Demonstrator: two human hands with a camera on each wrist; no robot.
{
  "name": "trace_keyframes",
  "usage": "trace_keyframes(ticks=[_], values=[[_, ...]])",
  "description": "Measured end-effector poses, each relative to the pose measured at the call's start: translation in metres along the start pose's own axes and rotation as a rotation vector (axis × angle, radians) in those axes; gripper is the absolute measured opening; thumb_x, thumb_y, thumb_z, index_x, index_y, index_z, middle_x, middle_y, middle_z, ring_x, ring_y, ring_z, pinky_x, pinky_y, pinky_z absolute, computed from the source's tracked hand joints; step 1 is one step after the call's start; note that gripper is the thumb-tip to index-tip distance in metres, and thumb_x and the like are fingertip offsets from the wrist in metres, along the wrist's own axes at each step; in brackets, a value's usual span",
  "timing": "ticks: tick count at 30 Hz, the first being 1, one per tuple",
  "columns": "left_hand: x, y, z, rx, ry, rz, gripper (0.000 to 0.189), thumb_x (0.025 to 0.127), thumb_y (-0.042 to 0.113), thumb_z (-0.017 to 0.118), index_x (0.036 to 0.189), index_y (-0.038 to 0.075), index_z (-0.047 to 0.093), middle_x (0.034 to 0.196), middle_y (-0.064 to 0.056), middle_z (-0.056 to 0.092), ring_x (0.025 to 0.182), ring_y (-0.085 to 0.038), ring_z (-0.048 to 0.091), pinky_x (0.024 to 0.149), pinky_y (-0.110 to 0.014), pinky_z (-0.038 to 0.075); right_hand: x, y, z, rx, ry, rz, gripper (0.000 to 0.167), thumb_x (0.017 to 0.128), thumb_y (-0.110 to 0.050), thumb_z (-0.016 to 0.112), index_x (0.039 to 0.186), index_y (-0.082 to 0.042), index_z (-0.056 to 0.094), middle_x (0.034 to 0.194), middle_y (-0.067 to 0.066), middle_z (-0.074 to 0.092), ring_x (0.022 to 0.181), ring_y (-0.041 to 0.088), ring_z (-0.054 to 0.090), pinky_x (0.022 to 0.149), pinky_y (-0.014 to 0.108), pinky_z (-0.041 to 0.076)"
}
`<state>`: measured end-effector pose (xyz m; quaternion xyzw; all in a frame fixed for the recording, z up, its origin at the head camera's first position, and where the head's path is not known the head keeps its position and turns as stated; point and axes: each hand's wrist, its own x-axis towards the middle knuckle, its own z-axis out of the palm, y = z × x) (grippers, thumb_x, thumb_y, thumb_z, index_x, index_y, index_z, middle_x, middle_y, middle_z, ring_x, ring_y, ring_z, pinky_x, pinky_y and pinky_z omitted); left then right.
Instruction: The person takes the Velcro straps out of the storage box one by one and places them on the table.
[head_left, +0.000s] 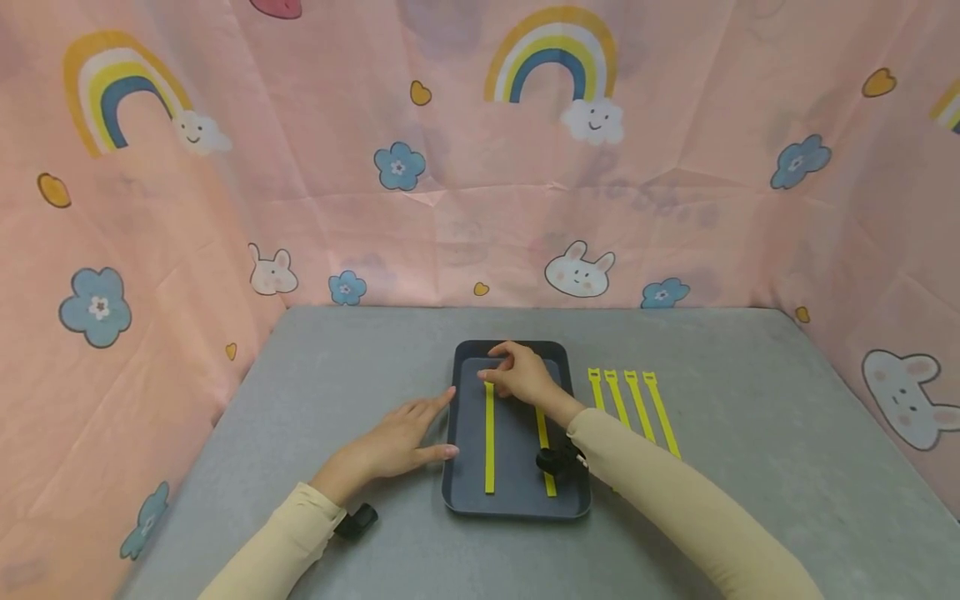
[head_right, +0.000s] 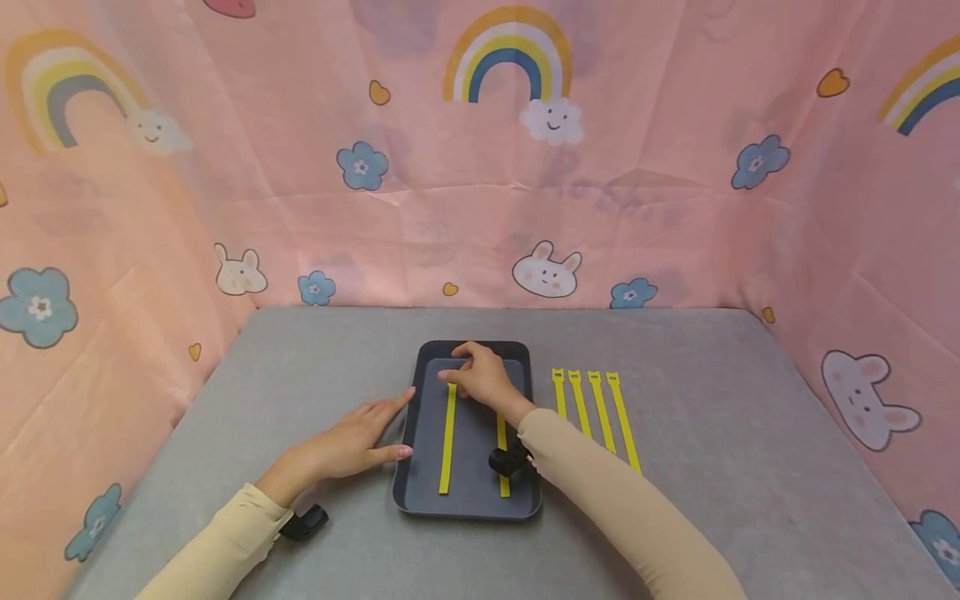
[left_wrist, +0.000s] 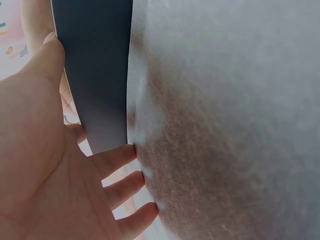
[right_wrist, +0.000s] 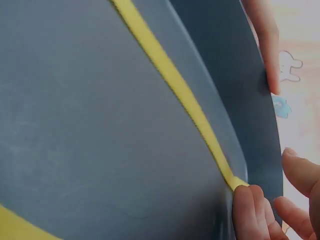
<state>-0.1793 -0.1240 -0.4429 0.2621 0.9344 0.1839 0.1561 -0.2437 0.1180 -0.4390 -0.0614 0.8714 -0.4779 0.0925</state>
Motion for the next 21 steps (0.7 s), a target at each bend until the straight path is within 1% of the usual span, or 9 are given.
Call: trace_keyframes(ticks=[4,10,17,21], values=[[0.0,0.0,0.0,0.002,0.003,0.001,0.088,0.093,0.062,0.054,0.161,0.026,0.011,0.16,-0.014,0.034,0.148,-0.038,0.032,0.118,-0.058,0.029,-0.002,0.003,0.002,-0.013,0.01,0.0,0.052,0.088,-0.023,0.076,0.132,-0.003,0.058,0.088,0.013,0.068,0.068,0.021,0.069,0.066,0.033,0.059],[0.0,0.0,-0.001,-0.004,0.007,0.014,0.088,0.093,0.062,0.054,0.161,0.026,0.011,0.159,-0.015,0.035,0.147,-0.038,0.033,0.117,-0.059,0.03,-0.003,0.006,0.007,-0.08,0.024,-0.005,0.055,0.08,-0.015,0.083,0.129,-0.006,0.061,0.084,0.01,0.066,0.063,0.016,0.063,0.061,0.028,0.054],[-0.001,0.0,-0.001,0.002,0.012,0.021,0.088,0.093,0.06,0.056,0.161,0.024,0.012,0.159,-0.015,0.036,0.147,-0.039,0.033,0.118,-0.058,0.03,-0.001,0.009,0.01,-0.127,0.043,-0.046,0.047,0.078,-0.007,0.083,0.121,-0.003,0.065,0.077,0.01,0.063,0.057,0.014,0.06,0.055,0.027,0.051],[-0.001,0.001,-0.001,0.01,0.01,0.018,0.088,0.093,0.06,0.055,0.161,0.024,0.012,0.159,-0.015,0.035,0.147,-0.039,0.033,0.118,-0.058,0.029,0.0,0.009,0.011,-0.149,0.043,-0.051,0.045,0.078,-0.005,0.082,0.119,-0.002,0.066,0.074,0.01,0.062,0.056,0.014,0.059,0.053,0.026,0.048]])
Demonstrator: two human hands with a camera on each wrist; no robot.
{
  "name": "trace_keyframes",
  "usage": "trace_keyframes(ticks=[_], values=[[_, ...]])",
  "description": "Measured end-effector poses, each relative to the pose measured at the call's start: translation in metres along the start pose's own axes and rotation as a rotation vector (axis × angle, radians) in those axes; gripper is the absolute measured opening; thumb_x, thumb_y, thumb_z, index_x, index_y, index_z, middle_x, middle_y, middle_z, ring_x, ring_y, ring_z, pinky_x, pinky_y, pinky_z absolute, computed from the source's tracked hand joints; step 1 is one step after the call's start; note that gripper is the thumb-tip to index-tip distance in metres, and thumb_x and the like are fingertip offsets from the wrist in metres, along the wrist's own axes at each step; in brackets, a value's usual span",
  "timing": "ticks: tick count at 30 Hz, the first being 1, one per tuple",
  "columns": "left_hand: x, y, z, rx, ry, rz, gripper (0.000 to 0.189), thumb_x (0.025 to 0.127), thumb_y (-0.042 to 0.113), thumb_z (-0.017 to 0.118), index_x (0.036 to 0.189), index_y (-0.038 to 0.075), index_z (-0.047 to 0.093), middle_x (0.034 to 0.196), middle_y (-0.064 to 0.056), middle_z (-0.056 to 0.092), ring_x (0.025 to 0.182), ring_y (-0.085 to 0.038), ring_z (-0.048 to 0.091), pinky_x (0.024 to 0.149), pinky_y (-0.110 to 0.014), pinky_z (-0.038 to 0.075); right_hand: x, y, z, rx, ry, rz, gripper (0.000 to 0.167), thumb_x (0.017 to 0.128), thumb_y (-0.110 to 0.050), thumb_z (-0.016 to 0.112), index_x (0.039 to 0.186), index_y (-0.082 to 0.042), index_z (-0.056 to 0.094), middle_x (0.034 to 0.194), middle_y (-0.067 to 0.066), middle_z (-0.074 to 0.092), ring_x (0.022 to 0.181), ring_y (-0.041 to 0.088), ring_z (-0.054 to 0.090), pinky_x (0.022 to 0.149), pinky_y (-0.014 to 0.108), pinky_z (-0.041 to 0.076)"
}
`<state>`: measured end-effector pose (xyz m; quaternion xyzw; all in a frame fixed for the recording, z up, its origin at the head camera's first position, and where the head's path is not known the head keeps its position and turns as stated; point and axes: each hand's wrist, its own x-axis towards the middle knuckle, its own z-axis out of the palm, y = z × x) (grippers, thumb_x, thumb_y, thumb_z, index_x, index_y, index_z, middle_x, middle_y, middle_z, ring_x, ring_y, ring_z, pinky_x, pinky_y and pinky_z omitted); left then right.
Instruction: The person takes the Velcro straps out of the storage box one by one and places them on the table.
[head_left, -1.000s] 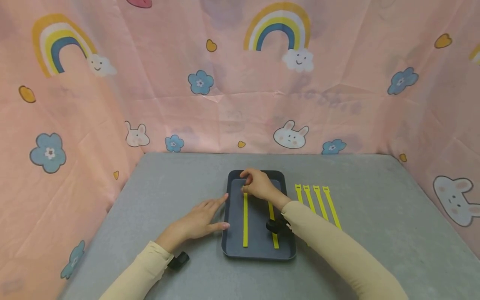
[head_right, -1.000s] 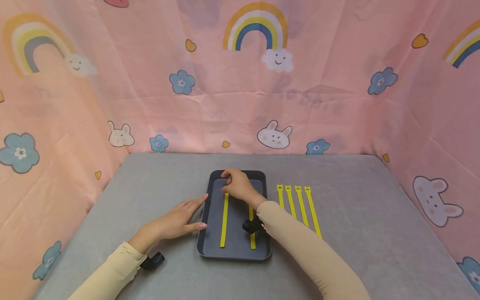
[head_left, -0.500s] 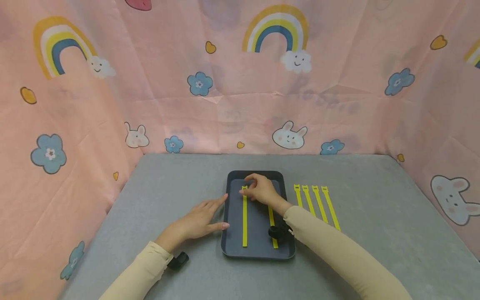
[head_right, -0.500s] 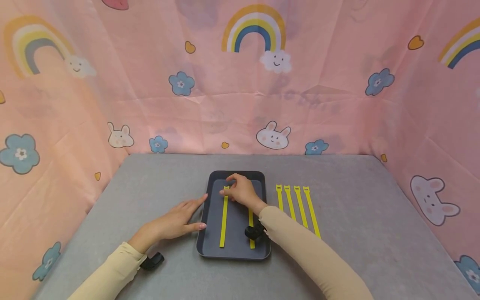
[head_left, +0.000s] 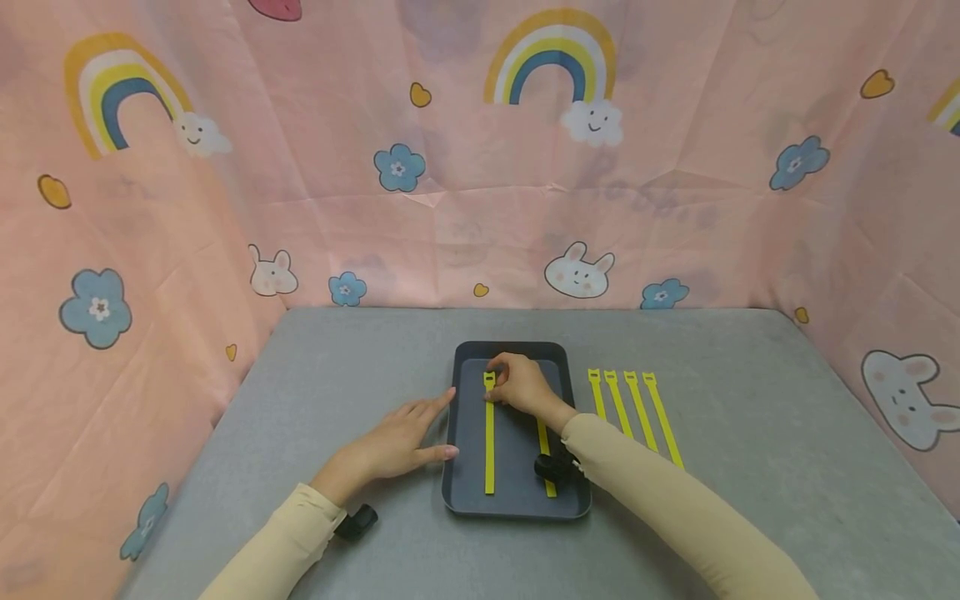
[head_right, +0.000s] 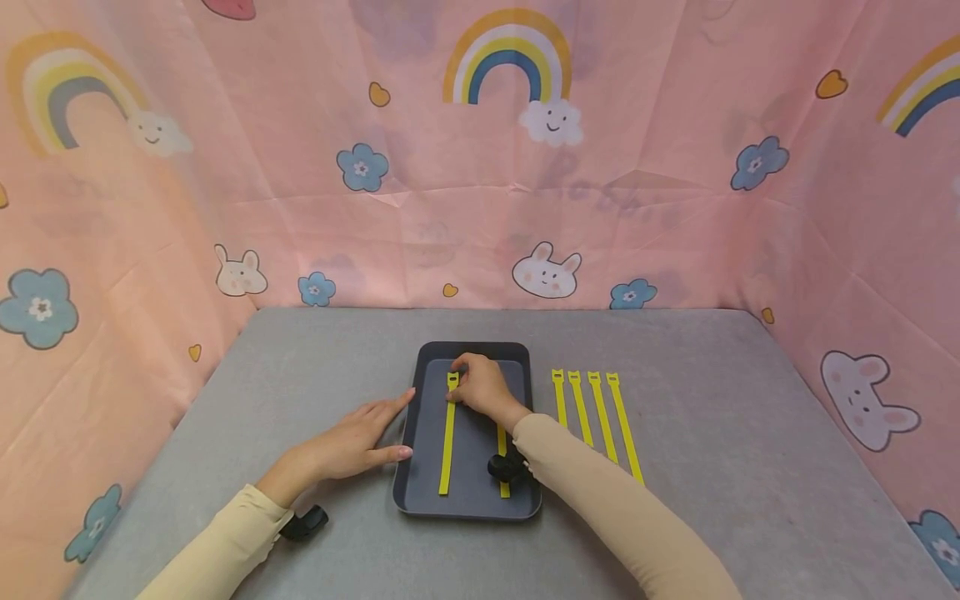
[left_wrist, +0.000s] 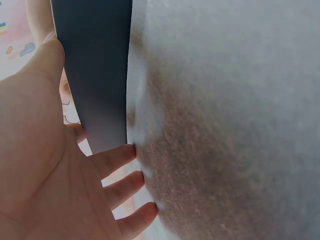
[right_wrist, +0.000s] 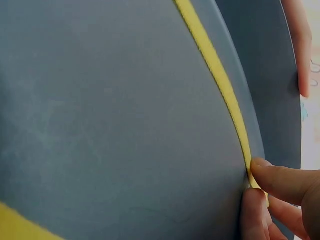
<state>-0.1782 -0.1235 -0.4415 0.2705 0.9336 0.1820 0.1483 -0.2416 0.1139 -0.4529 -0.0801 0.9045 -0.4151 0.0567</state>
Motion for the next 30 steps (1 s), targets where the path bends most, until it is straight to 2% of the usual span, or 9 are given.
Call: trace_keyframes(ticks=[8,17,22,30], values=[[-0.0006,0.0007,-0.0013,-0.007,0.004,0.01,0.088,0.094,0.058,0.056,0.161,0.022,0.013,0.159,-0.016,0.036,0.146,-0.039,0.034,0.118,-0.058,0.03,0.0008,-0.0015,-0.0007,-0.019,-0.009,0.018,0.044,0.078,-0.006,0.082,0.118,-0.001,0.065,0.074,0.009,0.061,0.057,0.014,0.06,0.053,0.026,0.048],[-0.0001,0.0007,-0.0017,-0.001,-0.002,0.005,0.088,0.094,0.059,0.056,0.161,0.024,0.011,0.159,-0.014,0.036,0.146,-0.038,0.034,0.118,-0.058,0.028,0.0006,-0.0008,0.0005,-0.055,-0.004,-0.031,0.037,0.078,-0.005,0.082,0.109,-0.004,0.062,0.096,0.014,0.053,0.067,0.016,0.057,0.059,0.026,0.051],[-0.0003,0.0,-0.0013,-0.005,-0.003,0.003,0.088,0.094,0.059,0.055,0.161,0.024,0.012,0.16,-0.014,0.035,0.147,-0.038,0.033,0.119,-0.058,0.028,0.0001,0.0,0.0028,-0.102,0.017,-0.093,0.033,0.079,-0.005,0.082,0.103,-0.006,0.06,0.092,0.011,0.055,0.074,0.018,0.051,0.064,0.028,0.045],[0.0001,-0.0017,0.0004,-0.003,0.0,0.005,0.088,0.094,0.06,0.055,0.161,0.024,0.011,0.16,-0.014,0.035,0.147,-0.038,0.033,0.119,-0.057,0.028,-0.0034,-0.0045,0.0025,-0.13,0.015,-0.146,0.032,0.08,-0.005,0.08,0.105,-0.006,0.059,0.087,0.01,0.058,0.07,0.017,0.047,0.066,0.03,0.039]])
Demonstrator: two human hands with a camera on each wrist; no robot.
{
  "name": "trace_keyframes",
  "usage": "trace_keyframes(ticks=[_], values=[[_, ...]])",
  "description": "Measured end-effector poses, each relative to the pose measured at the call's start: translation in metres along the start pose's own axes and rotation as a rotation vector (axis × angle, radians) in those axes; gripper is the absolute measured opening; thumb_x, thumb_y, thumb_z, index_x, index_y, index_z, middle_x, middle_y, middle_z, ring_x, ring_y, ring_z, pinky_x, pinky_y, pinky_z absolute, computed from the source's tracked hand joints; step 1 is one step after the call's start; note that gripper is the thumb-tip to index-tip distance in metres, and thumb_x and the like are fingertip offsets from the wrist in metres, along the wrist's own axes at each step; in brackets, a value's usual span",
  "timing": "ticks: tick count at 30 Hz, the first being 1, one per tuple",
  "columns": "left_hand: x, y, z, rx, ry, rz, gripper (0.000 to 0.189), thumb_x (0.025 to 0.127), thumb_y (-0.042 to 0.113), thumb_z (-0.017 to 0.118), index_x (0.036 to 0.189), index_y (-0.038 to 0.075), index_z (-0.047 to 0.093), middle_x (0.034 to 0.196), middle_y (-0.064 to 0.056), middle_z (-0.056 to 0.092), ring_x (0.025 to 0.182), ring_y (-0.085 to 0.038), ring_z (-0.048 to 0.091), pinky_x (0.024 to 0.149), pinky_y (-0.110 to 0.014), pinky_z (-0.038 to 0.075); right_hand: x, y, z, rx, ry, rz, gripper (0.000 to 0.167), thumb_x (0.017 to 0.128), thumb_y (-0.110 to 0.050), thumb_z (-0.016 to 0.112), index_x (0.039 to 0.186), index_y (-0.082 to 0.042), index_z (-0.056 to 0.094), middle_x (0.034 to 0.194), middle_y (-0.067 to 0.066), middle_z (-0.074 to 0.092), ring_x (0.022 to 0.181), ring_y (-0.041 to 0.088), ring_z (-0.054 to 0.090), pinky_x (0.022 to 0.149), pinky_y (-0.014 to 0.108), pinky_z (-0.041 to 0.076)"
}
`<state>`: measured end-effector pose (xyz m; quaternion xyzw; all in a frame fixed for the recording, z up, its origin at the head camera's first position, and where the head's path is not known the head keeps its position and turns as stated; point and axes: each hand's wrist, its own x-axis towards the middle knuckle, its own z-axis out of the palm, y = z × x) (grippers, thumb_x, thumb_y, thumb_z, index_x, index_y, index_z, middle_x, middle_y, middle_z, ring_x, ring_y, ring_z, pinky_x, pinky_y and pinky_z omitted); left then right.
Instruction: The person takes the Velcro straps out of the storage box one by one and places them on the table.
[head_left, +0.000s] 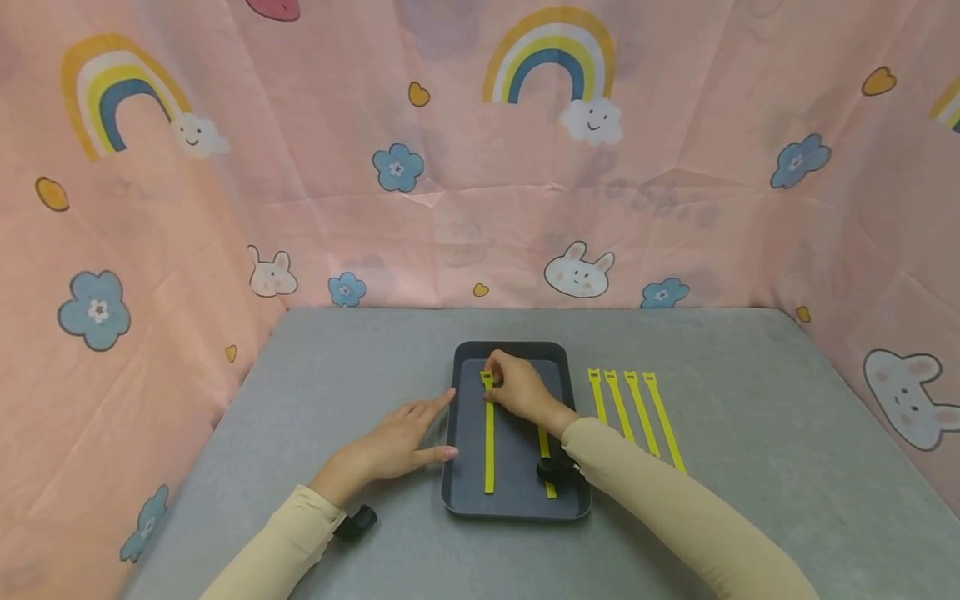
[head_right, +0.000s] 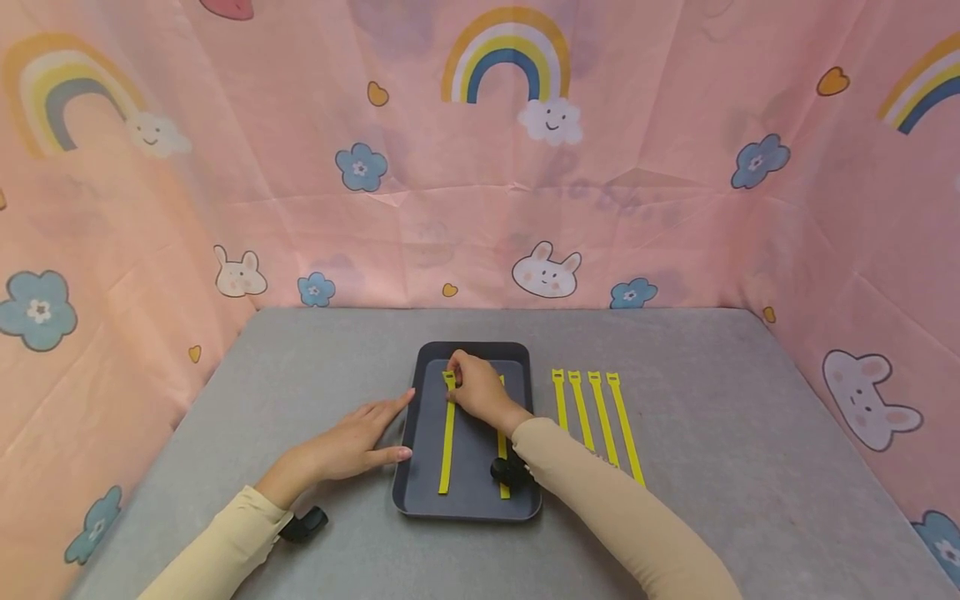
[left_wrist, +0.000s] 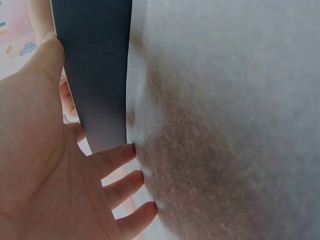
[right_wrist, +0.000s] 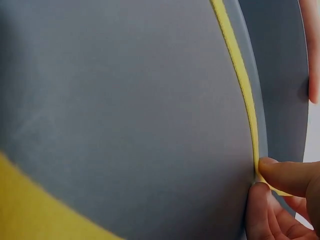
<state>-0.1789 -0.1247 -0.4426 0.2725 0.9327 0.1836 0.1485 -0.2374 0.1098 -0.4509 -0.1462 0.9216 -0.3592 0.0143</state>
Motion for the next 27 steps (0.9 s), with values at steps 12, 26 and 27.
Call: trace_keyframes(ticks=[12,26,27], values=[[-0.001,0.0,0.0,-0.009,0.005,0.003,0.087,0.094,0.06,0.055,0.161,0.024,0.012,0.159,-0.014,0.036,0.147,-0.038,0.033,0.119,-0.058,0.029,0.002,0.002,0.005,-0.039,0.004,-0.049,0.028,0.087,-0.004,0.074,0.111,-0.008,0.06,0.082,0.005,0.058,0.066,0.014,0.049,0.063,0.028,0.041],[0.0,0.001,0.0,-0.011,-0.006,-0.013,0.087,0.094,0.059,0.056,0.161,0.025,0.011,0.16,-0.014,0.035,0.147,-0.039,0.033,0.118,-0.059,0.028,0.0,0.005,-0.011,0.096,-0.034,-0.087,0.033,0.094,-0.005,0.064,0.127,-0.007,0.058,0.083,0.008,0.065,0.058,0.012,0.057,0.053,0.025,0.049],[0.0,0.001,-0.001,-0.01,-0.008,-0.014,0.088,0.094,0.059,0.056,0.161,0.025,0.011,0.16,-0.014,0.035,0.147,-0.039,0.033,0.118,-0.059,0.028,0.0,0.004,-0.013,0.097,-0.034,-0.089,0.033,0.095,-0.006,0.064,0.127,-0.008,0.058,0.084,0.008,0.066,0.059,0.012,0.058,0.054,0.025,0.05]])
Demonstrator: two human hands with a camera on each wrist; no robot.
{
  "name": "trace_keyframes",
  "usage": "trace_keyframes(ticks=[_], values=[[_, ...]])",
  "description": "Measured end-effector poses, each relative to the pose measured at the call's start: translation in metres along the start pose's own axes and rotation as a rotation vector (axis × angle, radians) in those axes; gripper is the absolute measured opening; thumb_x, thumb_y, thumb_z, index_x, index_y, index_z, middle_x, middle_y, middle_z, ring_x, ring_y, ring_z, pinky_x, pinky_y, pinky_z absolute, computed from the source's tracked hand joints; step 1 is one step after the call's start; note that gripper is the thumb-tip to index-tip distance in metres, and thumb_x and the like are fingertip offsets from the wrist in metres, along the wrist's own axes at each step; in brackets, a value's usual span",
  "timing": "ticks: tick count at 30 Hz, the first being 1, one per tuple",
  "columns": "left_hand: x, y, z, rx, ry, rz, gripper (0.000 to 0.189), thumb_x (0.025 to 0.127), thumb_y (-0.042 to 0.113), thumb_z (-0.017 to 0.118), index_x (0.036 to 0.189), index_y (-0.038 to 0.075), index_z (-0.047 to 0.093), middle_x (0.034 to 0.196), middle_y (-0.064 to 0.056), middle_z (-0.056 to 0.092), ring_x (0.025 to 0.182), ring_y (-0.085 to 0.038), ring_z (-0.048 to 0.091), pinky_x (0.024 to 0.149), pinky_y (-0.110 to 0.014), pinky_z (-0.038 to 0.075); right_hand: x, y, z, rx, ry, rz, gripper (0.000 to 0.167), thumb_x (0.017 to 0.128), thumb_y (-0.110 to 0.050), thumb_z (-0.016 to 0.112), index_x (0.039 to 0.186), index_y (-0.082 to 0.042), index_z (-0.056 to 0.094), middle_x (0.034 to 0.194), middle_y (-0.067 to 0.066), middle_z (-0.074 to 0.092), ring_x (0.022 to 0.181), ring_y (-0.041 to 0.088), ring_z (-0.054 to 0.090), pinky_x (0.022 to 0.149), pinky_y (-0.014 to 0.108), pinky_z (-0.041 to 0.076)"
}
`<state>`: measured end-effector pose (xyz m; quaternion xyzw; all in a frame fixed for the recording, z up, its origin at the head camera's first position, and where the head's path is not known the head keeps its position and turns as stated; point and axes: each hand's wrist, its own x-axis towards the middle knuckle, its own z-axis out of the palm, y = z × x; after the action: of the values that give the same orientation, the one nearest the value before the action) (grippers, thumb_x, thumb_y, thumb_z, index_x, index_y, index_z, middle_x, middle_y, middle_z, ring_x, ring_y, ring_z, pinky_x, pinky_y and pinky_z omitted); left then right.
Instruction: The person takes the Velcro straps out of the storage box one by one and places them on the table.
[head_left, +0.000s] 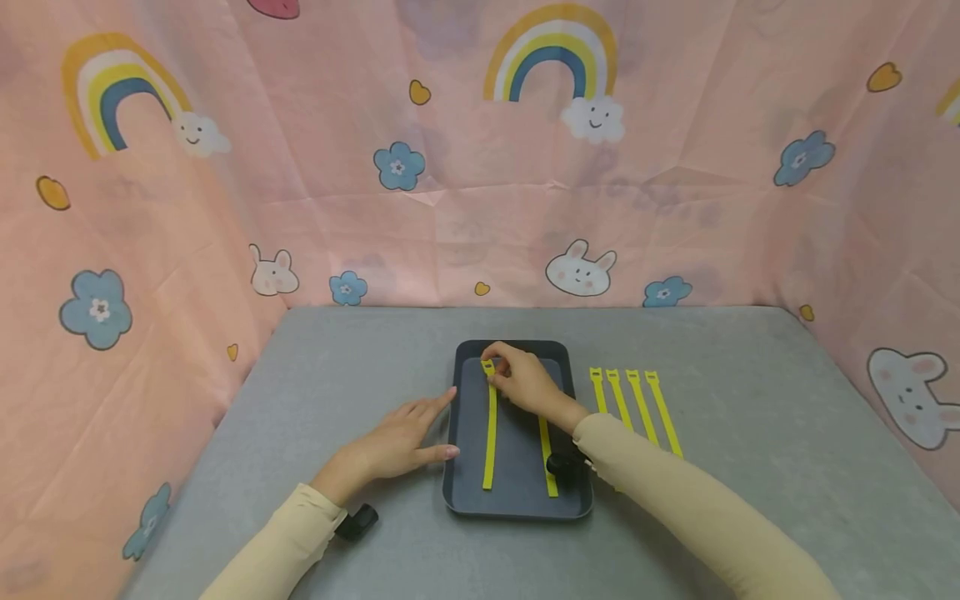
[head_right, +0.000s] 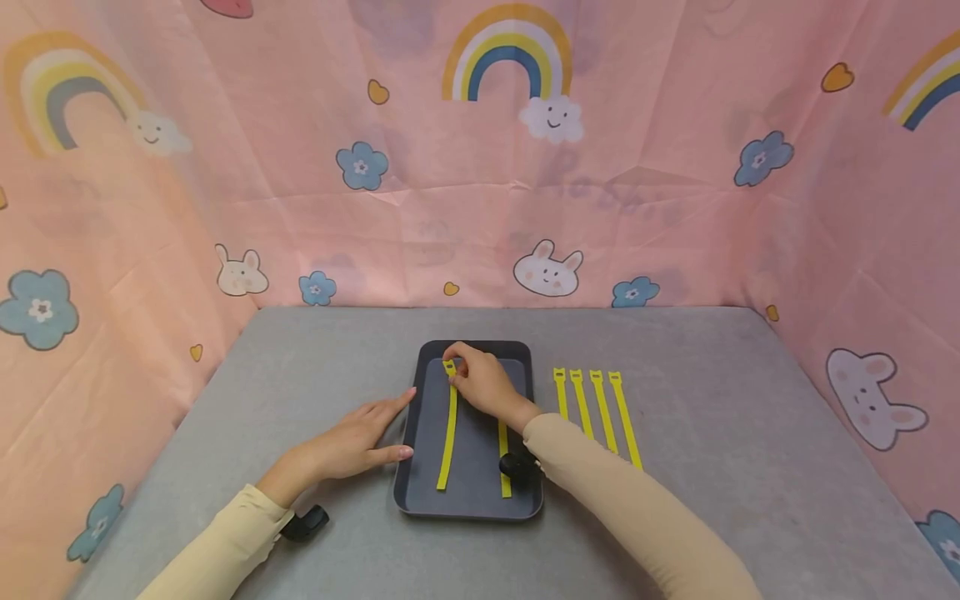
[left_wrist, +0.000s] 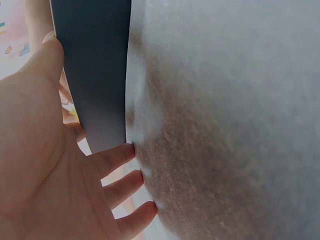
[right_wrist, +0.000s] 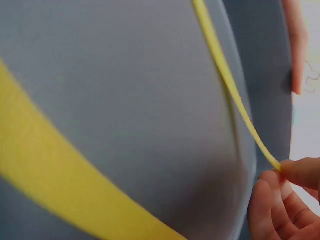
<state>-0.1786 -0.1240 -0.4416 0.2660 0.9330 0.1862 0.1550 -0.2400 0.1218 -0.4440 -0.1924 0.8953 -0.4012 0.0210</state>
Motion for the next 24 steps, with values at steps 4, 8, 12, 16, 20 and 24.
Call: trace_keyframes(ticks=[4,8,12,16,20,24], values=[[0.001,0.0,0.0,0.006,0.001,0.001,0.088,0.094,0.059,0.055,0.161,0.025,0.01,0.159,-0.014,0.035,0.147,-0.039,0.033,0.118,-0.058,0.029,-0.001,-0.005,-0.01,0.009,0.007,-0.018,0.033,0.096,-0.009,0.063,0.128,-0.009,0.059,0.084,0.007,0.065,0.059,0.013,0.059,0.055,0.026,0.051],[0.002,-0.001,0.001,0.01,0.001,-0.003,0.088,0.093,0.061,0.054,0.161,0.025,0.01,0.16,-0.013,0.034,0.147,-0.039,0.033,0.118,-0.058,0.029,-0.001,-0.01,-0.019,0.023,0.015,-0.038,0.034,0.096,-0.011,0.064,0.13,-0.009,0.059,0.083,0.005,0.064,0.059,0.013,0.058,0.056,0.027,0.051],[0.002,-0.001,0.001,0.005,-0.004,-0.007,0.088,0.093,0.061,0.054,0.161,0.026,0.01,0.16,-0.013,0.034,0.147,-0.039,0.032,0.118,-0.058,0.028,-0.003,-0.017,-0.028,0.057,0.011,-0.064,0.034,0.097,-0.014,0.063,0.131,-0.011,0.059,0.085,0.006,0.064,0.06,0.015,0.057,0.056,0.029,0.052],[0.001,-0.001,0.001,-0.002,-0.005,-0.01,0.087,0.094,0.06,0.054,0.161,0.027,0.009,0.16,-0.013,0.034,0.147,-0.038,0.032,0.118,-0.058,0.028,-0.007,-0.027,-0.04,0.103,0.008,-0.087,0.032,0.098,-0.015,0.062,0.13,-0.017,0.058,0.087,0.011,0.064,0.06,0.016,0.056,0.055,0.029,0.05],[0.002,-0.002,0.001,0.003,-0.008,-0.01,0.088,0.094,0.061,0.054,0.161,0.027,0.008,0.161,-0.012,0.033,0.148,-0.038,0.031,0.119,-0.058,0.028,-0.011,-0.035,-0.055,0.162,0.003,-0.086,0.033,0.099,-0.015,0.062,0.131,-0.019,0.057,0.088,0.014,0.062,0.061,0.018,0.054,0.054,0.029,0.048],[0.002,-0.001,0.001,0.011,-0.007,-0.013,0.088,0.094,0.062,0.053,0.161,0.028,0.008,0.161,-0.012,0.032,0.148,-0.038,0.031,0.119,-0.058,0.028,-0.016,-0.04,-0.07,0.204,0.011,-0.082,0.037,0.098,-0.013,0.062,0.134,-0.019,0.056,0.09,0.01,0.059,0.064,0.023,0.056,0.057,0.029,0.05]])
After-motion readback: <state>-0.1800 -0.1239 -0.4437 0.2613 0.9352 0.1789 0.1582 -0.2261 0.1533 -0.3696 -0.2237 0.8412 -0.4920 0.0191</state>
